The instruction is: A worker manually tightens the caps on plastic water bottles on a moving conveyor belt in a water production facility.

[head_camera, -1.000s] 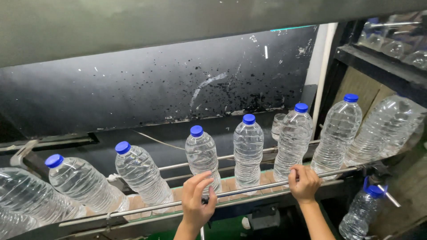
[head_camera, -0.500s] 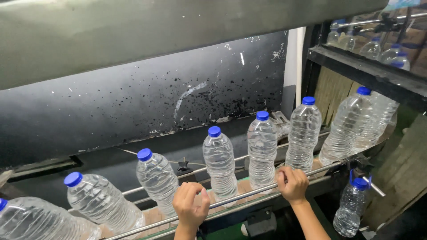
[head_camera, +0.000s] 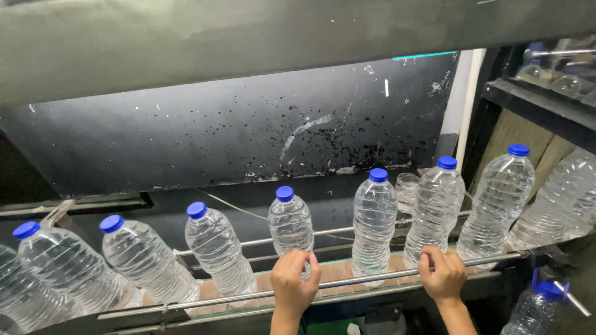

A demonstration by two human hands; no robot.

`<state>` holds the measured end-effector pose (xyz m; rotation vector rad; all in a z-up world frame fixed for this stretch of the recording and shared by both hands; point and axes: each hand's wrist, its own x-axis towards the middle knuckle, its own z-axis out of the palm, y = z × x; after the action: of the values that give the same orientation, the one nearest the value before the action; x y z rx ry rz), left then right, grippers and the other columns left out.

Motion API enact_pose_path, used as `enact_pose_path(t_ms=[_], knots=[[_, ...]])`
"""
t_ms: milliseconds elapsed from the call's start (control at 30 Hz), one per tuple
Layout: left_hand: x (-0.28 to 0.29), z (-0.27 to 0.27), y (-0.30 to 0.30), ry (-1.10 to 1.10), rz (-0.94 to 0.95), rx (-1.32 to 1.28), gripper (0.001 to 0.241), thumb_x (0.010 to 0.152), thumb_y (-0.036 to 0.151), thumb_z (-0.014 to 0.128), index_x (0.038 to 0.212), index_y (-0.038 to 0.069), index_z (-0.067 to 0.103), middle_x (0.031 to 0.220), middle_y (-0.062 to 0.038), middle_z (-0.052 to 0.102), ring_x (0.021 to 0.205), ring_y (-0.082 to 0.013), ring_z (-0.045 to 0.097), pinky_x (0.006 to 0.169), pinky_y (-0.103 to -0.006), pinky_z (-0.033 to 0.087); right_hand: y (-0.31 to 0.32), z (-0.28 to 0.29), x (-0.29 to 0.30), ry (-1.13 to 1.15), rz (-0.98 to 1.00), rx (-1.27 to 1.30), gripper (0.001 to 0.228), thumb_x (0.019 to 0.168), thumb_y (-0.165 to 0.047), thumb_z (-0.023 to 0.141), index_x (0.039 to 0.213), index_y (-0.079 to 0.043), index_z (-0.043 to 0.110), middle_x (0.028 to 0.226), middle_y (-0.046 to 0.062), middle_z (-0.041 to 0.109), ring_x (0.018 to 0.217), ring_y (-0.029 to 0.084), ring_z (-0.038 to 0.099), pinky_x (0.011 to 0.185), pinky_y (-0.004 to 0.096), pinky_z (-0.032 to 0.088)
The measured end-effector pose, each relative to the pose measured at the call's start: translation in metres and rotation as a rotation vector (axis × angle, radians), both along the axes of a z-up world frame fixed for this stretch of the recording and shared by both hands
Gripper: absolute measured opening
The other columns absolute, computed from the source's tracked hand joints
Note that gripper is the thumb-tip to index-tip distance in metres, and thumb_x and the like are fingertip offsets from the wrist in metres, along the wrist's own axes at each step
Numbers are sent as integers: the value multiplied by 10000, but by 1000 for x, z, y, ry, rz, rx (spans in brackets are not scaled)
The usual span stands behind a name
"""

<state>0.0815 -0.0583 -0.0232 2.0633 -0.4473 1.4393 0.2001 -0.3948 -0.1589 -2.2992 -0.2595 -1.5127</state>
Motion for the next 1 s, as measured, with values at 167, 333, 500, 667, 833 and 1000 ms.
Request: enact_pose_path(t_ms=[167, 333, 500, 667, 833, 1000], knots=[[0, 1, -1, 40, -53, 71, 214, 893, 130, 611, 695, 112, 532, 608, -14, 485, 530, -181, 455, 504, -328, 364, -1, -1, 2, -11, -34, -15, 127, 908, -170, 620, 846, -204, 726, 599, -17, 592, 637, 291, 564, 658, 416, 449], [2, -3, -1, 46, -32, 88, 201, 880, 143, 618, 702, 121, 526, 608, -5, 474, 534, -171, 433, 504, -321, 339, 1, -1, -1, 4, -68, -12, 111, 906, -201, 617, 852, -210, 713, 614, -3, 585, 658, 325, 566, 652, 447, 447], [-1, 1, -1, 63, -41, 91, 169, 887, 133, 625, 726, 112, 576, 648, -11, 572, 548, -170, 497, 498, -317, 381, -1, 6, -6, 32, 13, -26, 147, 941, -181, 589, 856, -183, 709, 562, -13, 570, 576, 300, 525, 656, 428, 451], [-1, -2, 1, 63, -42, 101, 173, 879, 129, 642, 729, 106, 559, 632, -14, 532, 539, -174, 480, 490, -318, 364, -1, -1, -5, 56, -9, -8, 126, 954, -172, 610, 900, -196, 722, 652, -20, 635, 646, 304, 568, 729, 422, 470], [-3, 0, 0, 60, -61, 89, 184, 884, 113, 638, 729, 103, 539, 631, -15, 522, 539, -178, 484, 481, -322, 355, -2, -4, -5, 44, -24, -23, 138, 968, -162, 613, 882, -191, 717, 603, -8, 585, 659, 302, 572, 697, 442, 456], [-3, 2, -1, 10, -55, 99, 183, 876, 99, 642, 718, 90, 551, 627, -21, 537, 546, -185, 509, 489, -320, 387, 0, 0, -7, 48, -38, -24, 161, 969, -152, 606, 854, -172, 717, 608, 3, 591, 674, 303, 566, 705, 436, 463]])
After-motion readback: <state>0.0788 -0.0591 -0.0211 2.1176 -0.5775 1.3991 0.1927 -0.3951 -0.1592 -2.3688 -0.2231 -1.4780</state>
